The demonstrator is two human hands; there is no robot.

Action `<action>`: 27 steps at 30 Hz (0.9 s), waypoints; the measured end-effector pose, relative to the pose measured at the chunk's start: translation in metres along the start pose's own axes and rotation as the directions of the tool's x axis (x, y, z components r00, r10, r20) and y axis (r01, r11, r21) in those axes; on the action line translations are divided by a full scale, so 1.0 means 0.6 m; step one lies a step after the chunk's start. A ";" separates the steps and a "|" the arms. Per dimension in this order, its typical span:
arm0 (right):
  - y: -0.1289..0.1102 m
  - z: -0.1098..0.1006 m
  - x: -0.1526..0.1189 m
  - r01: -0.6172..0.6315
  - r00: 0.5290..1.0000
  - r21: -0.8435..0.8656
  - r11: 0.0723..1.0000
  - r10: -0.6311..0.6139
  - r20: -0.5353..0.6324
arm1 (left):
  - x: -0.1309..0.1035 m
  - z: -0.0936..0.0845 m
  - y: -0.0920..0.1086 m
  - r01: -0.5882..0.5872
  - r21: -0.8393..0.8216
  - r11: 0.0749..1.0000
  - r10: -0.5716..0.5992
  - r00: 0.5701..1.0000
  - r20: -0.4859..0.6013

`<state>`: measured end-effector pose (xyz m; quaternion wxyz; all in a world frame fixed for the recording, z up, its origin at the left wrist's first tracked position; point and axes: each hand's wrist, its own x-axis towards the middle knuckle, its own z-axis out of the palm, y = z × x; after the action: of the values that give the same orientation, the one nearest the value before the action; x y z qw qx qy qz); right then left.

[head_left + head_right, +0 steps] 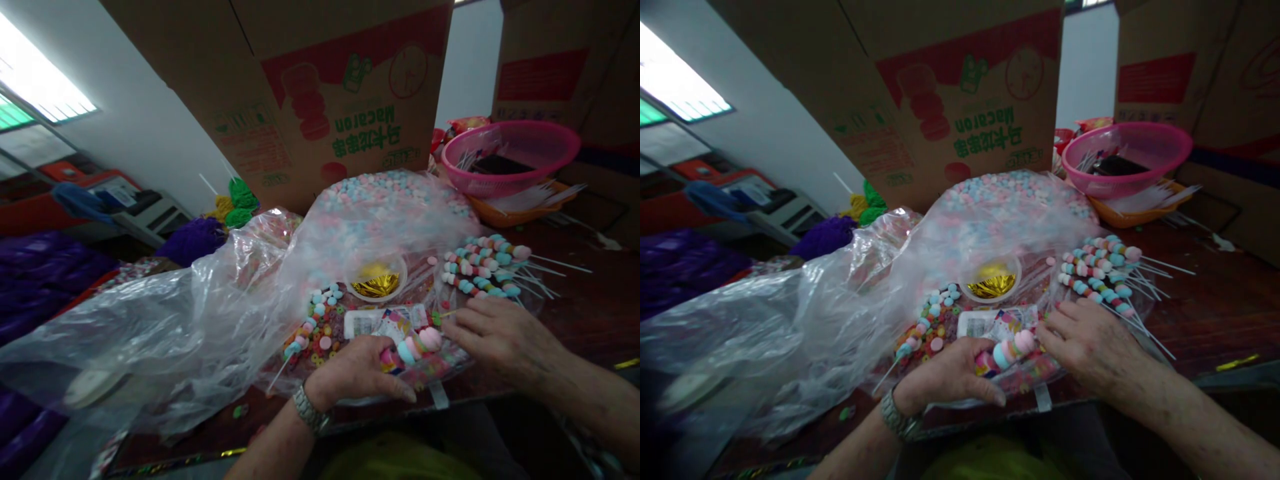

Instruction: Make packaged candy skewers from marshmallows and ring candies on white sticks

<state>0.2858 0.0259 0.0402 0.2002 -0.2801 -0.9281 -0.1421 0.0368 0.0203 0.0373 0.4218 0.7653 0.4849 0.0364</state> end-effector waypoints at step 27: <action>-0.006 -0.034 -0.001 0.203 0.971 -0.018 0.979 -0.204 -0.129 | -0.009 -0.019 0.000 0.245 -0.405 0.881 0.051 0.802 0.595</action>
<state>0.2901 0.0152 0.0575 0.2438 -0.1742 -0.9365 -0.1821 0.0288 0.0232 0.0466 0.7221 0.5885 0.3465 -0.1105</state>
